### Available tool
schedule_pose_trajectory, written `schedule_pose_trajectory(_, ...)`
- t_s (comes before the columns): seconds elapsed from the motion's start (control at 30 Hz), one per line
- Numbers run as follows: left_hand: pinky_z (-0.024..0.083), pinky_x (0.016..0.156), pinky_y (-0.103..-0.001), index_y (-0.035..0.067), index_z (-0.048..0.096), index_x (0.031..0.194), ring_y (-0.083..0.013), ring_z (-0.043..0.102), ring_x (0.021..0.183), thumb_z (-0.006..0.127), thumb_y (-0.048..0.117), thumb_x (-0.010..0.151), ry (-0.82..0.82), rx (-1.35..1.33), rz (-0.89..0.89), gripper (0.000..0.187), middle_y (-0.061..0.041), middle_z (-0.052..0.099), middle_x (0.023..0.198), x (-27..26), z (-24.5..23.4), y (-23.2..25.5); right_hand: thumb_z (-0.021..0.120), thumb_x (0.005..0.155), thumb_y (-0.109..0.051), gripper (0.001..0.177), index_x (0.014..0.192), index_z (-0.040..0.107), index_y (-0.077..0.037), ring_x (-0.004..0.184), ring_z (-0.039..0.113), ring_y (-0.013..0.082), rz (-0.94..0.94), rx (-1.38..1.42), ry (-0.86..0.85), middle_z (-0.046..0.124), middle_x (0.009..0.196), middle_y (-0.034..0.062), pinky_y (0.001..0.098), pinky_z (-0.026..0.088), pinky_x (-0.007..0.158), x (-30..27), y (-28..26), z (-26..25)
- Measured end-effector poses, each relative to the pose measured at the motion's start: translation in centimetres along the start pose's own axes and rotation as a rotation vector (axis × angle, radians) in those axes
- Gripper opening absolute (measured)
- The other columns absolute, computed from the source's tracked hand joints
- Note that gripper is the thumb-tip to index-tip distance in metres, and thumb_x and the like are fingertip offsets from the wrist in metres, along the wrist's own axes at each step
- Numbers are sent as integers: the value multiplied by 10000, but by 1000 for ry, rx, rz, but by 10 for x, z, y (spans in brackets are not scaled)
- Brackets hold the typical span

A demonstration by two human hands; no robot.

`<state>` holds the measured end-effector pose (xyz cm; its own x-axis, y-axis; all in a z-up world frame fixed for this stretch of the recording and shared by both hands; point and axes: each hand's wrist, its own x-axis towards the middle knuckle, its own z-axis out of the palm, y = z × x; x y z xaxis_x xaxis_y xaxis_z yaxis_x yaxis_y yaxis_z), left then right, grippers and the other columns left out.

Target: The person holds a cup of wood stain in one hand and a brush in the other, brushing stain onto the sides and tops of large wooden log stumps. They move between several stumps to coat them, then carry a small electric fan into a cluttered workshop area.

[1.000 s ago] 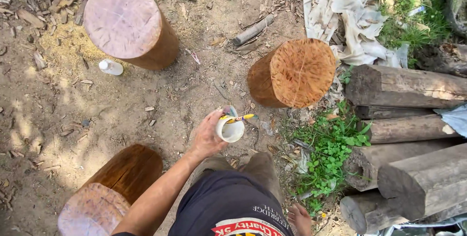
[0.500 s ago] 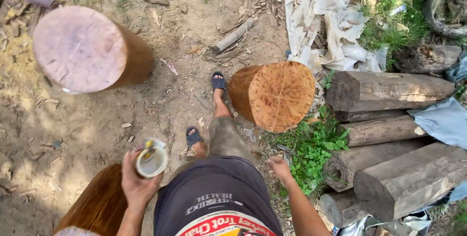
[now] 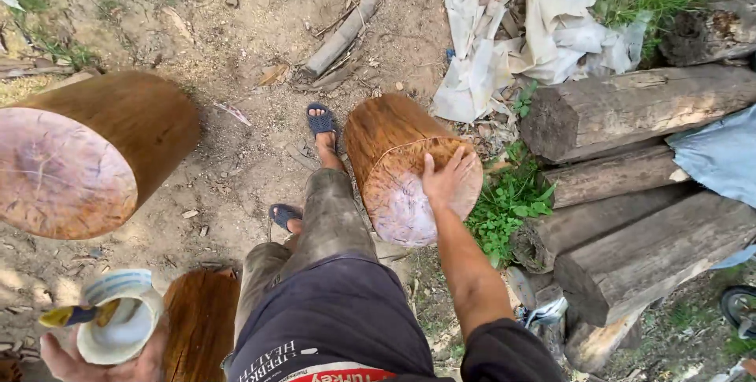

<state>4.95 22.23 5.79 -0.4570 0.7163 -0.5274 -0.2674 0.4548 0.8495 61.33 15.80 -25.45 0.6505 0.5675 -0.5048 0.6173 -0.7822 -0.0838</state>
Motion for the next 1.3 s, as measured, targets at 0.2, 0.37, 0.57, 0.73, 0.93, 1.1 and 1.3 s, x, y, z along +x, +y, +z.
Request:
schedule_pose_trajectory(0.2,545,947,-586,172,87,1709,-437,598,1316,873,61,824,-36,180,97,1188,-234,433,1552,10,73,18,636,922,-591,1082,1644,64,-23,1574,-38,485,-215,70,59,-43,1695,301,544,-8,1283,-72,-27,34)
schedule_pose_trajectory(0.37,559,1112,-459,160,94,1583,-313,556,1406,867,153,751,-215,277,267,1135,-182,408,1608,-8,118,5,613,960,-575,975,1598,98,-49,1522,36,444,-404,-81,-336,19,1625,294,527,45,1233,-131,-26,10)
schedule_pose_trajectory(0.57,502,1092,-421,50,259,1539,-280,629,1249,887,124,657,-86,897,612,1086,-209,608,1342,-32,109,-10,615,945,-530,739,1469,306,-110,1376,256,397,-701,-177,-535,261,1464,231,494,213,1136,-135,-29,-32)
schedule_pose_trajectory(0.73,510,1103,-410,66,277,1574,-298,627,1286,892,163,714,95,632,595,1061,-206,598,1400,-71,75,-47,617,933,-492,559,1361,480,-158,1255,440,361,-892,-342,-637,463,1329,180,467,353,1055,-74,-31,-71)
schedule_pose_trajectory(0.93,511,1061,-436,94,332,1541,-326,647,1228,877,197,644,403,740,584,1055,-150,644,1328,-119,39,-84,619,919,-446,394,1231,689,-215,1108,661,319,-1014,-574,-674,705,1167,122,438,522,957,6,-120,-69)
schedule_pose_trajectory(1.1,508,1073,-431,86,323,1551,-311,656,1222,878,212,663,499,692,587,1055,-130,651,1328,-151,7,-127,612,939,-474,421,1268,689,-222,1147,697,281,-807,-689,-659,750,1206,91,428,506,1018,1,-138,-56)
schedule_pose_trajectory(1.3,484,1070,-434,57,322,1543,-326,643,1212,870,190,627,689,592,520,1076,-150,646,1320,-219,-45,-183,592,949,-390,376,1240,735,-201,1139,719,294,-853,-782,-603,758,1210,136,396,546,1008,-1,-100,6)
